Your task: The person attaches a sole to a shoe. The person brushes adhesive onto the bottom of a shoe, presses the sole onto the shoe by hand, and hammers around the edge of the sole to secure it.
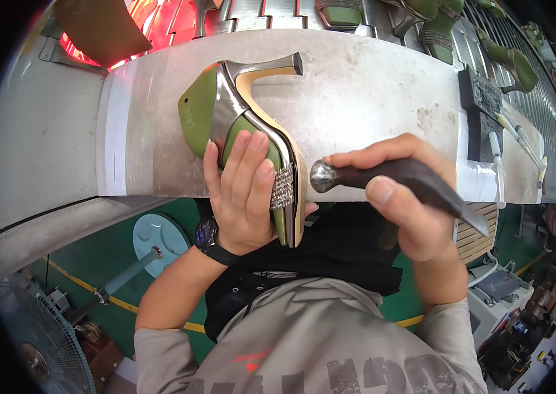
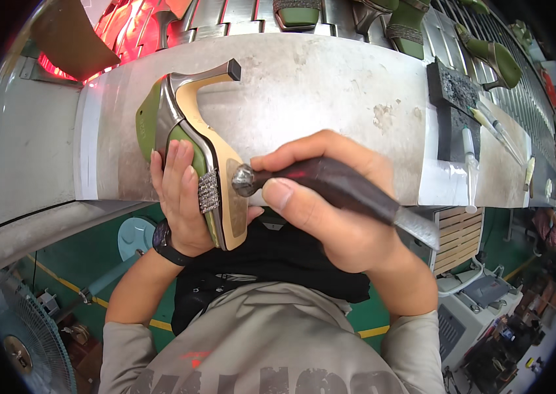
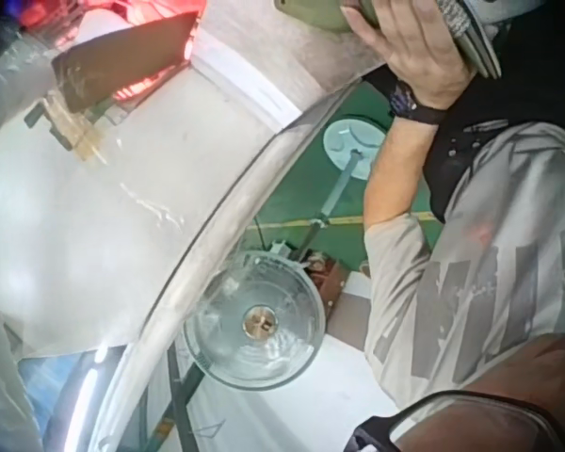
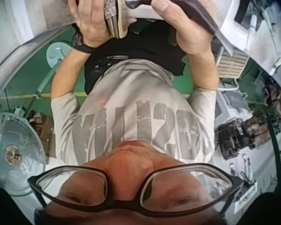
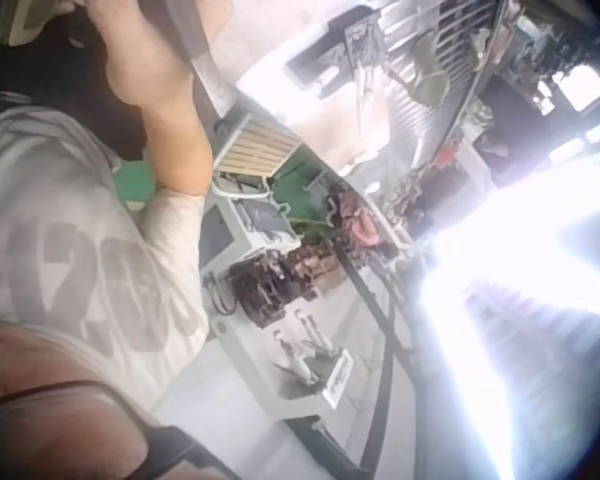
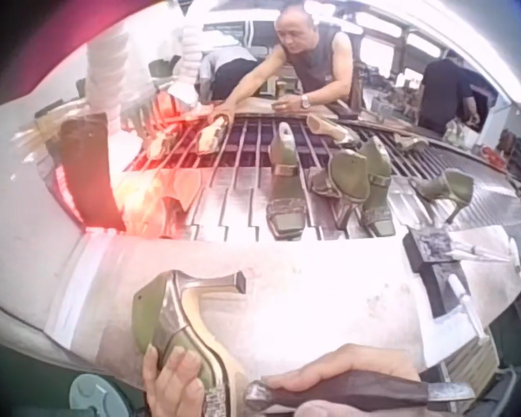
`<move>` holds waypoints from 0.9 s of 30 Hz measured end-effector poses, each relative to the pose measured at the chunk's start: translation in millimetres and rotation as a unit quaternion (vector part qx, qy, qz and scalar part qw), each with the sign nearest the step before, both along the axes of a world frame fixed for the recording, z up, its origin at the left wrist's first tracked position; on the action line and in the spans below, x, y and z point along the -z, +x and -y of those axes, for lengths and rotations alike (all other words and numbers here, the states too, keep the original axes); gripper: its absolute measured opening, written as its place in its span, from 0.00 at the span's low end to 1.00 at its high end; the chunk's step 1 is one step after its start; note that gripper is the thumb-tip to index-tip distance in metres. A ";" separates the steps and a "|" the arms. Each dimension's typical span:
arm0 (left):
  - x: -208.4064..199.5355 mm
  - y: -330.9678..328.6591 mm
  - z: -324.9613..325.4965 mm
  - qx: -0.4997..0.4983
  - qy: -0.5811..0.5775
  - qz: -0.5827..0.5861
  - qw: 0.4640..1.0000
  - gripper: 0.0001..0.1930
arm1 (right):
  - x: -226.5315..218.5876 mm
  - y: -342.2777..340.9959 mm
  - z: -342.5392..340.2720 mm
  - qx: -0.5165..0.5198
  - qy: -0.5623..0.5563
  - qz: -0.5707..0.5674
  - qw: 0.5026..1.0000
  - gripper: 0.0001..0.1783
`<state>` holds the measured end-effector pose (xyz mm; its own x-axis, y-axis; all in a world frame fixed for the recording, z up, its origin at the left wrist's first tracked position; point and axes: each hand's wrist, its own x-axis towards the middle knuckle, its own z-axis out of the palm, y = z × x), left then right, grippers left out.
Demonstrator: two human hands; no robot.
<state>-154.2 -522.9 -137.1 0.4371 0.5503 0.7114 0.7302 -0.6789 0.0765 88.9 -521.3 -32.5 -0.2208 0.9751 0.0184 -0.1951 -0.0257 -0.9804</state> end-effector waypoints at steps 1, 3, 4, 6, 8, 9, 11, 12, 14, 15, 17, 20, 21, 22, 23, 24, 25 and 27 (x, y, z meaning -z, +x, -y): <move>-0.2 0.9 0.1 0.000 0.001 0.004 1.000 0.52 | -4.0 1.5 -6.5 -0.002 0.004 0.009 1.000 0.16; 0.0 1.6 0.7 -0.002 0.000 0.008 1.000 0.53 | -19.9 0.0 -17.3 -0.001 -0.009 0.079 0.997 0.21; 0.4 1.5 1.2 -0.002 -0.001 0.006 1.000 0.53 | -20.1 -0.4 -21.5 -0.002 -0.011 0.079 0.997 0.21; 3.1 5.5 0.3 -0.005 -0.005 0.006 1.000 0.53 | -18.9 -0.8 -30.5 -0.013 0.006 0.081 0.997 0.20; 7.2 15.2 -2.8 -0.024 0.024 0.097 0.995 0.39 | -17.3 -11.3 -40.3 -0.077 -0.064 0.053 0.994 0.17; 7.0 13.8 -3.2 -0.025 0.026 0.096 0.995 0.38 | -21.1 -10.9 -43.4 -0.096 -0.050 0.089 0.990 0.17; 4.7 13.1 -1.9 -0.023 0.008 0.094 0.995 0.37 | -22.2 -5.6 -47.9 -0.136 0.026 0.147 0.979 0.16; 2.8 12.9 -3.2 -0.017 -0.005 0.092 0.996 0.36 | -18.6 -1.7 -50.3 -0.155 0.090 0.167 0.970 0.15; 1.9 11.7 -1.7 -0.017 -0.021 0.090 0.996 0.34 | -11.3 -0.5 -49.9 -0.169 0.219 0.199 0.940 0.15; 5.0 11.7 -2.4 -0.018 -0.011 0.089 0.996 0.31 | -11.5 -2.1 -47.4 -0.169 0.233 0.198 0.937 0.15; 6.4 1.7 -0.8 0.004 -0.009 0.029 1.000 0.33 | -9.9 -6.7 -38.1 -0.163 0.244 0.187 0.937 0.16; 3.1 5.4 -1.3 0.002 -0.011 0.036 0.999 0.34 | -7.9 -9.2 -22.3 -0.130 0.236 0.187 0.945 0.15; 2.1 5.3 -1.5 0.003 -0.012 0.036 0.999 0.34 | -6.1 -9.5 -16.0 -0.127 0.239 0.191 0.944 0.15; 1.1 5.3 -1.9 0.003 -0.013 0.032 0.999 0.37 | -4.4 -11.0 -9.0 -0.126 0.238 0.191 0.944 0.15; 0.8 5.5 -1.7 0.002 -0.015 0.029 0.999 0.39 | -2.9 -13.5 -1.3 -0.106 0.244 0.196 0.944 0.15; 0.9 5.4 -0.9 0.002 -0.016 0.027 1.000 0.39 | -0.9 -15.6 6.2 -0.087 0.251 0.199 0.943 0.15; 1.0 6.2 0.1 0.002 -0.019 0.032 0.999 0.42 | 0.6 -16.2 15.1 -0.090 0.250 0.202 0.942 0.16; -0.1 7.6 0.6 0.004 -0.024 0.039 0.999 0.45 | 11.0 -21.0 37.0 -0.083 0.254 0.184 0.946 0.15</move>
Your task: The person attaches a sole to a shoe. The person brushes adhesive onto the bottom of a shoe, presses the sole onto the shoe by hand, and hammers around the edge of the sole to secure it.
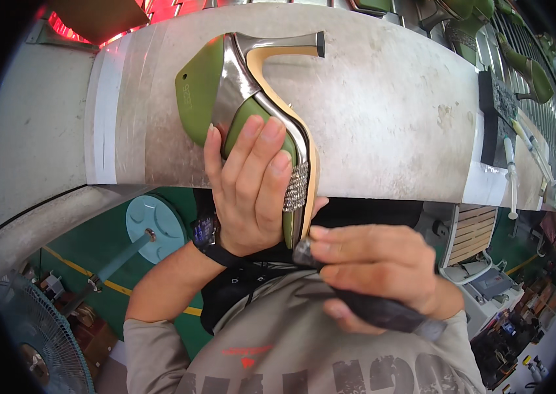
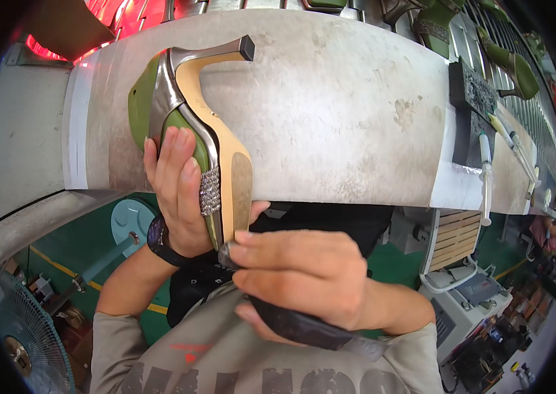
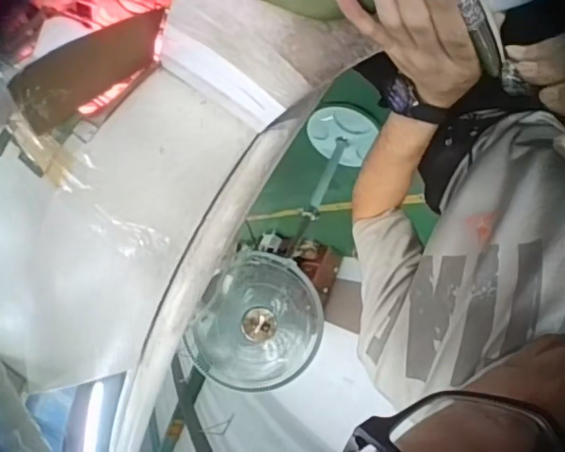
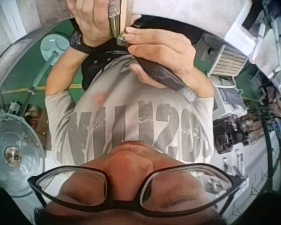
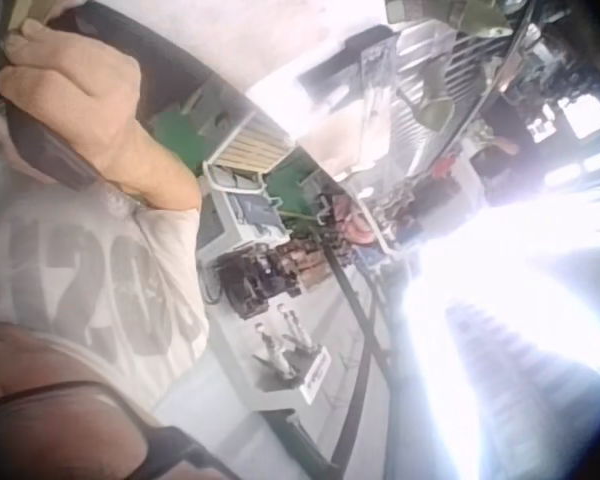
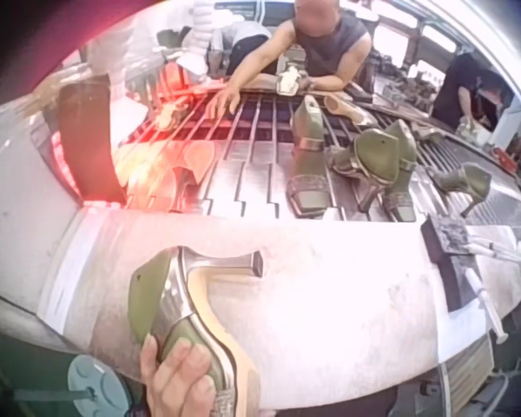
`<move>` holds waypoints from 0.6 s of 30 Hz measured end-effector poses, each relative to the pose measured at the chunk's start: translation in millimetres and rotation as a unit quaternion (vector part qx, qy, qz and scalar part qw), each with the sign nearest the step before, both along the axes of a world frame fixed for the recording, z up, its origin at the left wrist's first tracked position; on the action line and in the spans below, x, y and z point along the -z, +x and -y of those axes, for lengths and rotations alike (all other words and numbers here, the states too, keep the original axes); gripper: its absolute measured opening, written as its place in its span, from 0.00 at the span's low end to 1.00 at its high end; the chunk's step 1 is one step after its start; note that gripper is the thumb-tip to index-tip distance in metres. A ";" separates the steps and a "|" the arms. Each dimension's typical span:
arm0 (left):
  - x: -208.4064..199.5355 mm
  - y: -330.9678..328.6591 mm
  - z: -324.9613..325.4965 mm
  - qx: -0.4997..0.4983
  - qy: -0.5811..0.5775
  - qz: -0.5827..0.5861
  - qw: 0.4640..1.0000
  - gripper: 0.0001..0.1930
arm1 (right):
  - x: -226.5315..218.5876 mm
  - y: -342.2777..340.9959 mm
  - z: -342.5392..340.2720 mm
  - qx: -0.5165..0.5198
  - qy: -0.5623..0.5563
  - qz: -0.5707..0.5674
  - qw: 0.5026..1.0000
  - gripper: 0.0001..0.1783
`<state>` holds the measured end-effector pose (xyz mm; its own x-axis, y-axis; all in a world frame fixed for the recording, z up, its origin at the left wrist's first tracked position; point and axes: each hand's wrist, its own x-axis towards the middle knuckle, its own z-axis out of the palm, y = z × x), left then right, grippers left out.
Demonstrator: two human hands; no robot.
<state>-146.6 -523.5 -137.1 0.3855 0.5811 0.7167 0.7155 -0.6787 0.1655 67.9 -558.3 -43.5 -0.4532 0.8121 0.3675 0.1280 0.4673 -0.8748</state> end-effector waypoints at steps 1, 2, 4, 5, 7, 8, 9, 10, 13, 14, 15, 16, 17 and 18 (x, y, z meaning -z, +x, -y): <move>-2.3 1.4 -1.3 0.004 -0.007 -0.004 1.000 0.47 | 3.4 -0.8 9.9 0.006 -0.002 -0.004 1.000 0.14; -3.5 3.2 -1.3 0.008 -0.014 -0.008 1.000 0.49 | 5.8 2.3 15.8 -0.035 -0.017 0.042 0.998 0.17; -3.0 5.7 3.5 0.024 -0.017 -0.008 1.000 0.48 | 16.3 4.4 20.0 -0.067 -0.128 0.103 0.984 0.18; -1.5 7.2 8.0 0.037 -0.022 -0.009 0.999 0.48 | 12.2 13.0 23.0 -0.072 -0.167 0.141 0.973 0.19; 2.5 -0.2 16.8 0.035 -0.011 0.000 0.999 0.49 | -11.9 32.4 11.4 -0.021 -0.172 0.087 0.981 0.15; 2.9 -5.3 20.8 0.038 -0.005 -0.006 0.999 0.48 | -18.3 38.0 16.4 0.042 -0.200 -0.006 0.979 0.16; 4.1 -3.4 14.1 0.042 0.012 -0.008 0.999 0.48 | -24.5 43.4 12.6 0.106 -0.216 -0.095 0.966 0.17; 7.8 1.5 13.0 0.037 0.023 0.004 0.999 0.45 | -30.9 38.5 11.6 0.175 -0.181 -0.169 0.953 0.21; 8.2 10.5 8.6 0.040 0.035 0.003 0.999 0.40 | -32.1 25.3 -5.6 0.269 -0.169 -0.129 0.939 0.24; 9.4 20.5 9.2 0.028 0.019 0.077 0.997 0.25 | -23.8 21.5 -16.6 0.198 -0.230 -0.121 0.945 0.21; 11.8 18.3 8.2 0.028 0.019 0.077 0.996 0.25 | -13.8 18.7 -30.9 0.122 -0.285 -0.115 0.944 0.18; 15.2 14.0 9.5 0.030 0.021 0.073 0.997 0.23 | -12.2 20.3 -26.4 0.106 -0.251 -0.107 0.956 0.19; 17.6 12.2 7.6 0.033 0.022 0.069 0.997 0.20 | -9.8 23.1 -21.6 0.091 -0.216 -0.099 0.967 0.19; 15.2 13.9 3.3 0.036 0.013 0.076 0.996 0.18 | 0.3 25.7 -24.4 0.080 -0.126 -0.069 0.986 0.19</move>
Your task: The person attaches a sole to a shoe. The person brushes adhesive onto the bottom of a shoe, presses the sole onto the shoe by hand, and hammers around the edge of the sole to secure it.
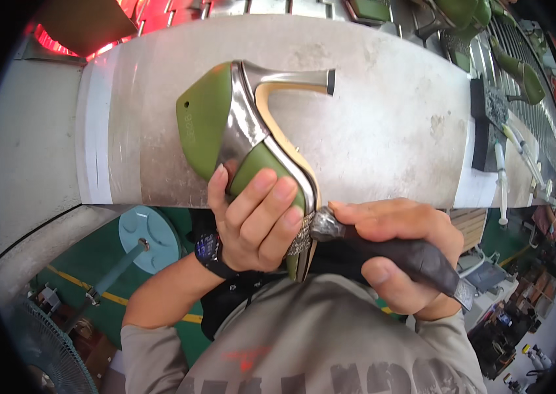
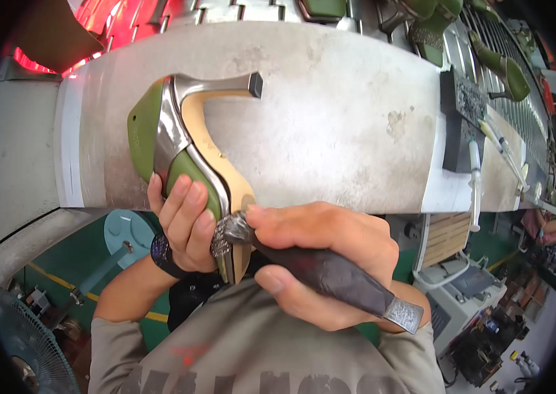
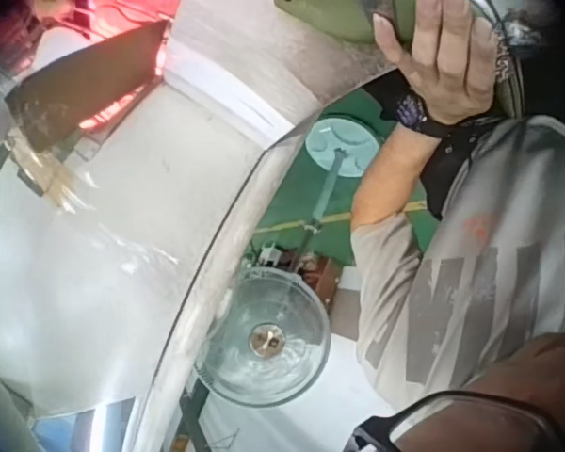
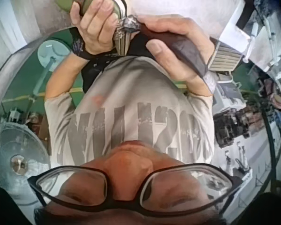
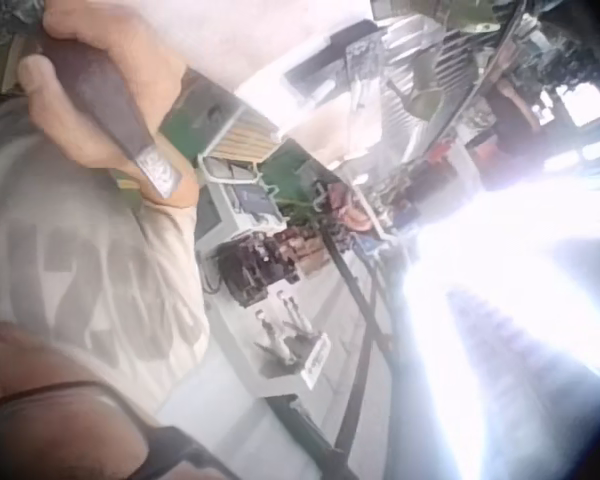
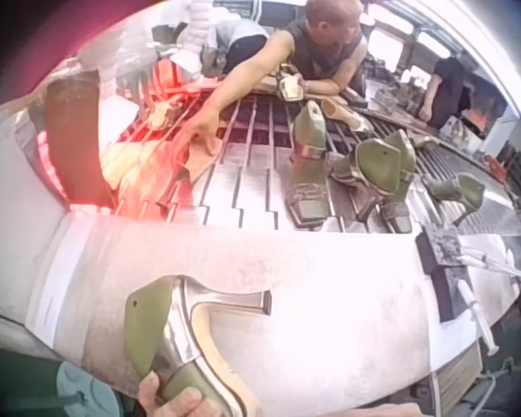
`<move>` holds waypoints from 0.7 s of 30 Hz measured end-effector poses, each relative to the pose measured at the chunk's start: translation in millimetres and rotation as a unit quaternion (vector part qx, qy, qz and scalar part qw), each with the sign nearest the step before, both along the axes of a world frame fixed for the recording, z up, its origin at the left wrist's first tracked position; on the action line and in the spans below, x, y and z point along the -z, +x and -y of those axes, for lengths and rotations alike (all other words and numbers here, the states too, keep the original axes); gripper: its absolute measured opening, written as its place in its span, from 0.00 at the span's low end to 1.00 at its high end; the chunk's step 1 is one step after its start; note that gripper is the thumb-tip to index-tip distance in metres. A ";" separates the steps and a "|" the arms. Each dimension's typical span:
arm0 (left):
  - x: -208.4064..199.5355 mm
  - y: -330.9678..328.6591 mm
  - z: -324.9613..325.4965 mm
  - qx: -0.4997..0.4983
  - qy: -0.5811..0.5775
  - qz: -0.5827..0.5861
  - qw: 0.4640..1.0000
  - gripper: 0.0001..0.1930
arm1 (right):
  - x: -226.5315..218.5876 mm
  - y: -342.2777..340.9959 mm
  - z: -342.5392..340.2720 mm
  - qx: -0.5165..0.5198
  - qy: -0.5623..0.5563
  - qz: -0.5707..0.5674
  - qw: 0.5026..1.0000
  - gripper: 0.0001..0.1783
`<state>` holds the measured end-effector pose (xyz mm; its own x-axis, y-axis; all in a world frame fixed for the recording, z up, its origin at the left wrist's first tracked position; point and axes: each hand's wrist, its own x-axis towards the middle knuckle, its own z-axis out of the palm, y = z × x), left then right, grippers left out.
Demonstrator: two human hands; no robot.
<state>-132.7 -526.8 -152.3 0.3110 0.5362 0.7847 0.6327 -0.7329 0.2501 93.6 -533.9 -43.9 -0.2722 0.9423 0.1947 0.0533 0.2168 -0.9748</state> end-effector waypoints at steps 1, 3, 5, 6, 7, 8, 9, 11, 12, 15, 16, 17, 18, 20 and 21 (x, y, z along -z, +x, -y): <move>0.9 -0.4 0.2 -0.001 -0.002 0.001 1.000 0.18 | -12.4 4.9 -1.8 -0.032 -0.024 0.034 0.999 0.18; 3.3 -1.5 3.7 -0.005 0.011 -0.009 1.000 0.18 | -5.7 -1.6 10.1 -0.003 -0.023 -0.005 1.000 0.18; 4.8 1.1 3.1 -0.005 0.001 -0.001 1.000 0.18 | -7.8 5.5 4.9 -0.022 -0.045 -0.013 0.999 0.19; 6.6 2.0 3.1 -0.002 0.007 0.006 1.000 0.18 | -9.3 7.7 0.0 -0.017 -0.098 -0.046 0.994 0.18; 7.9 2.8 3.5 0.000 0.013 0.014 1.000 0.18 | -10.8 8.5 -5.5 -0.012 -0.150 -0.078 0.985 0.18; 7.9 5.6 4.8 -0.007 0.006 0.026 1.000 0.19 | -11.6 7.8 -12.5 -0.020 -0.186 -0.124 0.975 0.17; 9.5 6.7 3.8 -0.007 0.003 0.028 1.000 0.19 | -13.2 5.2 -18.7 0.001 -0.220 -0.161 0.962 0.15; 13.5 8.2 1.0 -0.006 0.028 0.030 0.999 0.19 | -22.1 6.5 -40.0 -0.001 -0.278 -0.160 0.947 0.14; 14.8 7.9 1.3 -0.011 0.030 0.029 0.999 0.20 | -27.9 4.9 -55.8 0.001 -0.319 -0.101 0.943 0.15; 14.3 8.8 3.8 -0.005 0.019 0.041 0.999 0.20 | -35.1 0.2 -97.3 -0.020 -0.376 0.003 0.926 0.17; 13.1 8.0 4.0 -0.002 0.017 0.042 0.999 0.21 | -39.5 -2.6 -107.8 -0.031 -0.391 0.028 0.919 0.17; 13.9 8.3 3.3 0.000 0.016 0.045 0.999 0.21 | -43.3 -6.0 -116.0 -0.043 -0.406 0.053 0.911 0.17; 14.7 8.4 3.0 0.004 0.021 0.049 0.999 0.21 | -42.9 -8.4 -120.7 -0.061 -0.391 0.064 0.916 0.16; 14.8 7.7 1.2 0.011 0.032 0.051 0.998 0.20 | -42.1 -22.4 -119.5 -0.032 -0.374 0.053 0.925 0.15; 13.8 6.9 1.1 0.011 0.033 0.050 0.998 0.20 | -42.5 -30.1 -117.9 -0.001 -0.356 0.041 0.933 0.14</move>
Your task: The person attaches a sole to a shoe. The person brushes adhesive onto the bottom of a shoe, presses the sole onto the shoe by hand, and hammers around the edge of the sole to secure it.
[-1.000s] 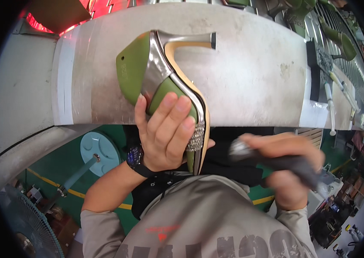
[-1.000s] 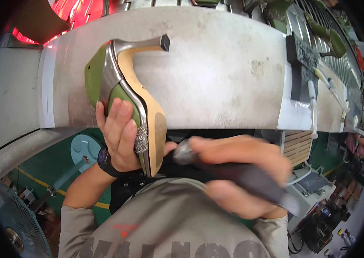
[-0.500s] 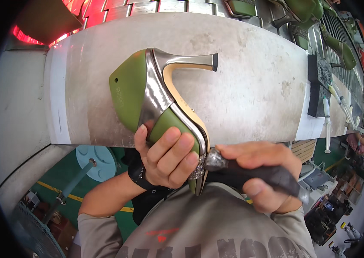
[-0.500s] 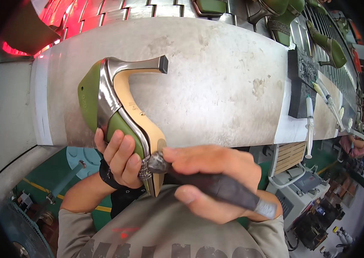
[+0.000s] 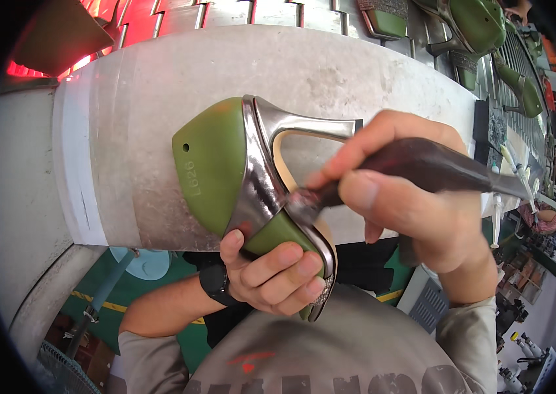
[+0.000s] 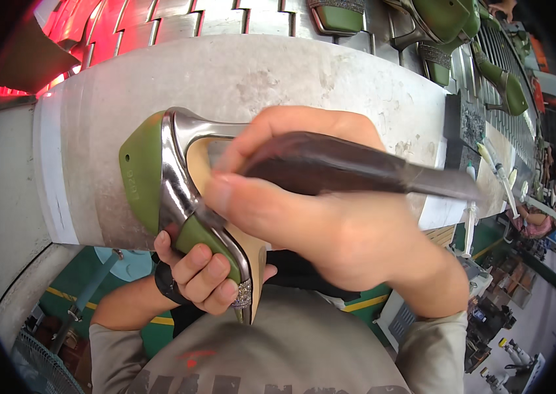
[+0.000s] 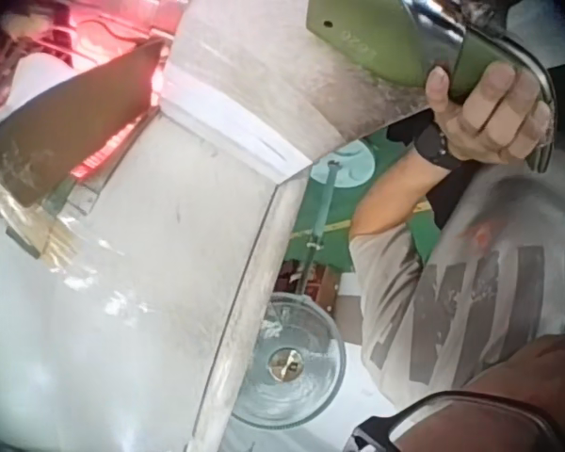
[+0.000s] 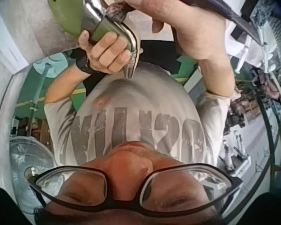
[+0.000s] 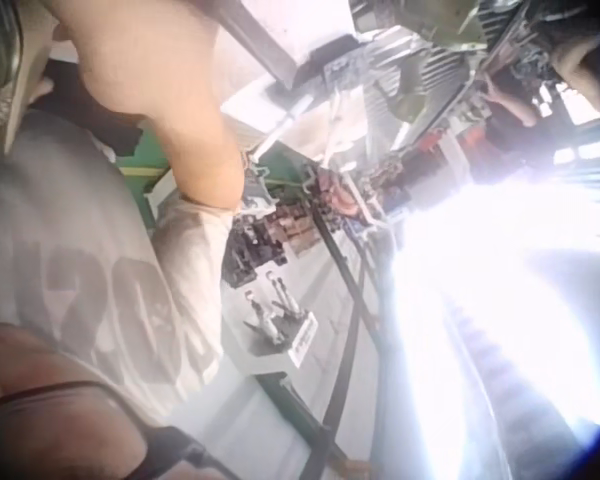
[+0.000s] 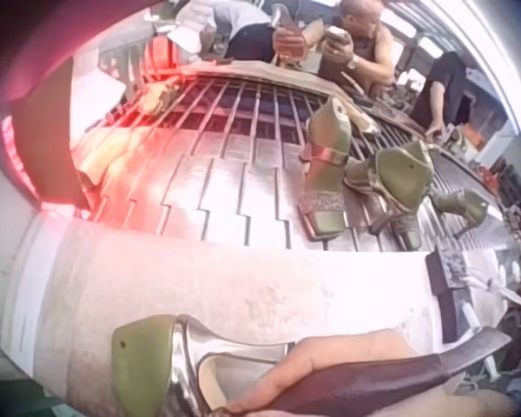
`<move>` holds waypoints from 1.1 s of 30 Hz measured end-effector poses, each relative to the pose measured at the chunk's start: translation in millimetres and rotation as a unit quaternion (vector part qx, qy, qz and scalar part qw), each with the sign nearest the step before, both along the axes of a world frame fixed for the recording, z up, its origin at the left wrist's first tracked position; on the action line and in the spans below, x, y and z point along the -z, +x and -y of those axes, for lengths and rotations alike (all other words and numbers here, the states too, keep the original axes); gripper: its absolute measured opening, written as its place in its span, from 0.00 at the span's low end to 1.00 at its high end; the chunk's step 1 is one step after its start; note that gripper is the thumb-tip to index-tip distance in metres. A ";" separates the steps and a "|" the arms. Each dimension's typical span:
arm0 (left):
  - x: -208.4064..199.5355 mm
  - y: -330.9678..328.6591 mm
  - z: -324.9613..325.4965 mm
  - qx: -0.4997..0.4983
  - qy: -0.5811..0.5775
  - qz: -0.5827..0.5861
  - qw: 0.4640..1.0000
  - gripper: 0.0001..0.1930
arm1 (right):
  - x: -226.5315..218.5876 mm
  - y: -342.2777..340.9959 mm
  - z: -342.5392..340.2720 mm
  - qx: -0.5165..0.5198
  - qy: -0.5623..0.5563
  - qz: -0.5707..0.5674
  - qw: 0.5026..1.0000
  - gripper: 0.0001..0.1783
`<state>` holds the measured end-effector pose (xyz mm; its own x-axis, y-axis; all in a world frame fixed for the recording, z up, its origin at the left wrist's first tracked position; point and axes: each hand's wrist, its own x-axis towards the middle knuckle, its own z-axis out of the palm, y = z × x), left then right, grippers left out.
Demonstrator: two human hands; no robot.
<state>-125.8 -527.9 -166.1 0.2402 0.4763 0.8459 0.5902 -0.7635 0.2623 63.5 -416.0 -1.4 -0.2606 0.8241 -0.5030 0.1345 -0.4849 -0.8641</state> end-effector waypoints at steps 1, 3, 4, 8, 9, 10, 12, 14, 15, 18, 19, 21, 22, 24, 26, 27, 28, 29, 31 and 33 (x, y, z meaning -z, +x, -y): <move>-1.8 -1.6 0.4 0.000 -0.012 -0.006 1.000 0.19 | -1.7 -6.5 1.4 0.001 0.013 0.014 1.000 0.17; -8.6 -6.8 2.6 0.000 -0.018 -0.016 1.000 0.19 | 7.0 -12.9 8.5 0.020 0.053 -0.007 0.998 0.19; -15.3 -12.1 5.0 0.019 -0.059 -0.044 0.997 0.20 | 12.7 -12.8 12.4 0.040 0.091 -0.027 0.995 0.20; -48.7 -47.7 -11.4 0.103 -0.174 -0.140 0.969 0.25 | 30.3 9.7 20.9 0.094 0.329 -0.069 0.937 0.24; -54.1 -53.1 -26.8 0.092 -0.164 -0.148 0.971 0.28 | 24.0 13.1 20.5 0.132 0.292 -0.061 0.945 0.25; -67.1 -56.4 -40.1 0.074 -0.199 -0.167 0.963 0.34 | 19.3 14.1 18.2 0.169 0.251 -0.058 0.951 0.26; -77.4 -63.7 -67.8 0.069 -0.209 -0.185 0.958 0.50 | 15.1 7.3 15.1 0.211 0.244 -0.049 0.945 0.26; -87.9 -67.2 -86.7 0.097 -0.332 -0.200 0.917 0.68 | 16.8 7.2 8.8 0.156 0.162 -0.037 0.974 0.23; -80.6 -67.8 -89.7 0.107 -0.317 -0.202 0.920 0.74 | 18.5 -4.3 9.5 0.215 0.121 -0.043 0.968 0.21; -82.7 -65.5 -89.6 0.105 -0.337 -0.180 0.918 0.71 | 19.0 -3.6 1.6 0.221 0.082 -0.041 0.971 0.20; -81.9 -65.6 -89.5 0.103 -0.334 -0.178 0.920 0.70 | 18.2 -7.7 2.7 0.217 0.095 -0.014 0.972 0.19; -77.1 -65.3 -89.0 0.099 -0.329 -0.174 0.923 0.70 | 22.9 -13.0 9.1 0.228 0.128 -0.022 0.965 0.19; -74.9 -65.3 -88.6 0.095 -0.321 -0.172 0.927 0.69 | 26.9 -15.3 12.0 0.241 0.164 -0.032 0.956 0.18; -75.3 -65.9 -88.6 0.089 -0.324 -0.172 0.926 0.67 | 36.5 -18.4 13.7 0.255 0.167 -0.050 0.951 0.17; -75.1 -65.6 -88.2 0.088 -0.327 -0.173 0.925 0.64 | 42.8 -18.3 12.0 0.248 0.211 -0.081 0.942 0.17; -76.1 -64.4 -88.9 0.083 -0.324 -0.180 0.925 0.63 | 40.3 -21.4 8.0 0.262 0.201 -0.076 0.941 0.18; -76.2 -64.8 -90.1 0.083 -0.325 -0.179 0.925 0.63 | 35.7 -23.3 2.5 0.261 0.200 -0.075 0.941 0.18; -76.6 -65.0 -91.4 0.087 -0.323 -0.182 0.925 0.63 | 29.6 -24.7 -4.7 0.245 0.190 -0.048 0.950 0.18; -76.1 -64.5 -91.7 0.096 -0.320 -0.188 0.924 0.63 | 13.9 -28.1 -20.5 0.198 0.185 0.019 0.962 0.19; -71.8 -67.3 -91.9 0.093 -0.301 -0.178 0.932 0.64 | 16.1 -24.5 -36.7 0.111 0.203 0.037 0.972 0.20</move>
<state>-193.1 -435.9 -94.4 0.5804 0.7609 0.2902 0.5931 -0.6391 0.4897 38.9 -379.2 -17.5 -0.0299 0.9904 -0.1348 0.1348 -0.1296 -0.9824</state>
